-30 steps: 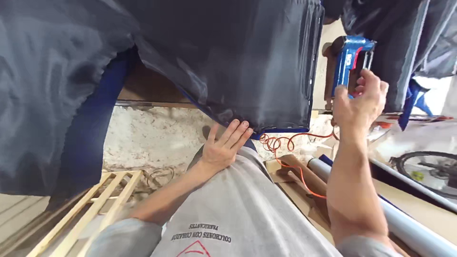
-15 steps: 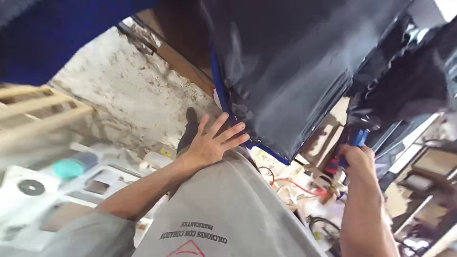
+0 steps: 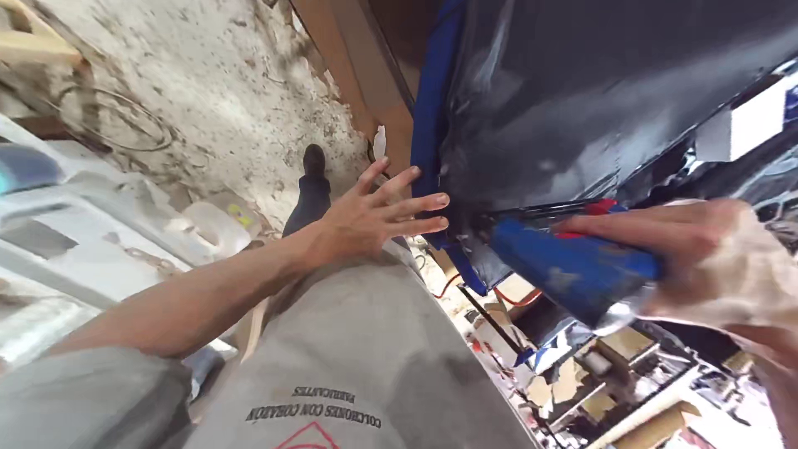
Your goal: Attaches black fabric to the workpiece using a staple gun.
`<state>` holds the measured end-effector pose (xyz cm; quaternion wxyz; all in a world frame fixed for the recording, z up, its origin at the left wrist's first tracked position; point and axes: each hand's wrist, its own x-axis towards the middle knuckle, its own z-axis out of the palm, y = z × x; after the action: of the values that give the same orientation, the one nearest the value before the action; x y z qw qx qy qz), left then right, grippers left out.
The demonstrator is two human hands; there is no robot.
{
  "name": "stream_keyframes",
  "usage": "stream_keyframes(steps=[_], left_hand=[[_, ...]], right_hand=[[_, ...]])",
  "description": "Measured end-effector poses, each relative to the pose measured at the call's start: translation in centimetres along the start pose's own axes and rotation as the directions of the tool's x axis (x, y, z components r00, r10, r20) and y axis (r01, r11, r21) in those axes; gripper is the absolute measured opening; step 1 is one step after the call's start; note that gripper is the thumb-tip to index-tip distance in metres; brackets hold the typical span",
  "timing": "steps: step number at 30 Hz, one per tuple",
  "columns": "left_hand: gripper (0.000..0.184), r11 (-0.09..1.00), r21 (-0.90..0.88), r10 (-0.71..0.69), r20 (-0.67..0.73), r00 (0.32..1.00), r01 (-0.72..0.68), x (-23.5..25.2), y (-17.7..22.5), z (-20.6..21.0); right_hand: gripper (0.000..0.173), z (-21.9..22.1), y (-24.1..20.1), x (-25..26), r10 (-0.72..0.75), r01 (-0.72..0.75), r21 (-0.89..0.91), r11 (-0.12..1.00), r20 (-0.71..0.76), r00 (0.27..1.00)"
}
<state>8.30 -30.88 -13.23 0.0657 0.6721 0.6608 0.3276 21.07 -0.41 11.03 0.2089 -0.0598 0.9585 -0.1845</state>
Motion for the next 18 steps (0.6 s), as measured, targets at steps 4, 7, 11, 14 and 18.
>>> stream_keyframes(steps=[4,7,11,14,18], left_hand=[[0.072,1.0,0.007,0.029,-0.003,1.0,-0.029,-0.1,-0.3,0.3],[0.075,0.999,0.015,0.043,-0.013,0.999,-0.043,-0.1,-0.5,0.6],[0.075,0.998,0.011,0.057,-0.032,0.998,-0.057,-0.2,-0.8,0.9],[0.072,0.998,0.015,0.062,-0.047,0.997,-0.061,-0.3,-0.8,1.1],[0.07,0.999,-0.006,0.048,-0.079,0.996,-0.048,-0.2,-0.7,1.2]], right_hand=[[0.044,1.5,0.3,2.3,-0.055,0.058,-0.046,0.997,0.06,0.997],[0.043,1.8,0.5,3.1,-0.083,0.087,-0.051,0.995,0.08,0.993],[0.044,1.9,0.7,4.0,-0.106,0.112,-0.06,0.992,0.092,0.99],[0.044,1.7,0.8,4.6,-0.119,0.127,-0.061,0.99,0.121,0.985],[0.044,0.5,1.4,4.1,-0.097,0.102,-0.041,0.994,0.106,0.99]])
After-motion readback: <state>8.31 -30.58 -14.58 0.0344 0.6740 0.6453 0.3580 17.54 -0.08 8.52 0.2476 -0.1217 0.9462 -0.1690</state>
